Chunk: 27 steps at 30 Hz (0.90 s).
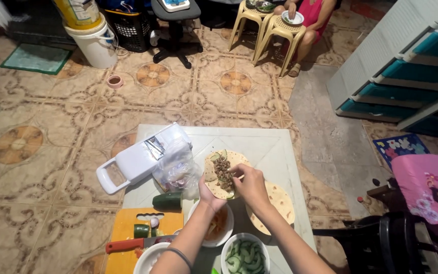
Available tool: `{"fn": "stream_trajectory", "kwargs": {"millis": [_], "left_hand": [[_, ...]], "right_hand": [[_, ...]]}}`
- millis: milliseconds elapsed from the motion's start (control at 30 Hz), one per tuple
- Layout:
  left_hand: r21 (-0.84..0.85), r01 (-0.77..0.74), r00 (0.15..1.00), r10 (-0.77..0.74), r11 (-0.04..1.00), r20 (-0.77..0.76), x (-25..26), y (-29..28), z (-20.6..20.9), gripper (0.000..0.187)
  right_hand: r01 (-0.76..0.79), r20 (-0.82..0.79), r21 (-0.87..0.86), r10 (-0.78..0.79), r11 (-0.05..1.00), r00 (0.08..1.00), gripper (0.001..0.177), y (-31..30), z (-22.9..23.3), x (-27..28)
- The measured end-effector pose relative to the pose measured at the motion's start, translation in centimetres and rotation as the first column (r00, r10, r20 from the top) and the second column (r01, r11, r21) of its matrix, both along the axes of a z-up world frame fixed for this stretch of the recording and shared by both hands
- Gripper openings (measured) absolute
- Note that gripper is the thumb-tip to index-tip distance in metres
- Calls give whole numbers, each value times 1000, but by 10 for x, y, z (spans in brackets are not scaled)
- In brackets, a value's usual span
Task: Preparing a wrap by adding vegetables and meat to a tortilla.
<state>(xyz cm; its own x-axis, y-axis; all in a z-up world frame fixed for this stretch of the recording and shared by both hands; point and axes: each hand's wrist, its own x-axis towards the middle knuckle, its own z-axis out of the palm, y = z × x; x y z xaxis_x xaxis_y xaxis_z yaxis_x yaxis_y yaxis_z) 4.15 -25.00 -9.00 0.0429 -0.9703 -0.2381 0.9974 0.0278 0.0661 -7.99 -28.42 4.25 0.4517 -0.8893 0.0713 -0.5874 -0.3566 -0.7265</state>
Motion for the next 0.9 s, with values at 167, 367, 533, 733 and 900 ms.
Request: {"fn": "stream_trajectory", "kwargs": {"millis": [167, 367, 533, 733, 900], "left_hand": [[113, -43, 999, 41, 993, 14, 17, 16, 19, 69], [125, -182, 982, 174, 975, 77, 62, 43, 18, 66], [144, -246, 966, 231, 958, 116, 78, 65, 25, 67], [137, -249, 964, 231, 959, 133, 75, 71, 24, 64], [132, -224, 973, 215, 966, 80, 67, 65, 11, 63]], "right_hand": [[124, 160, 205, -158, 971, 974, 20, -42, -21, -9], [78, -18, 66, -77, 995, 997, 28, -94, -161, -17], [-232, -219, -232, 182, 945, 959, 36, -49, -139, 1], [-496, -492, -334, 301, 801, 817, 37, -57, -190, 1], [-379, -371, -323, 252, 867, 894, 16, -70, -207, -7]]}}
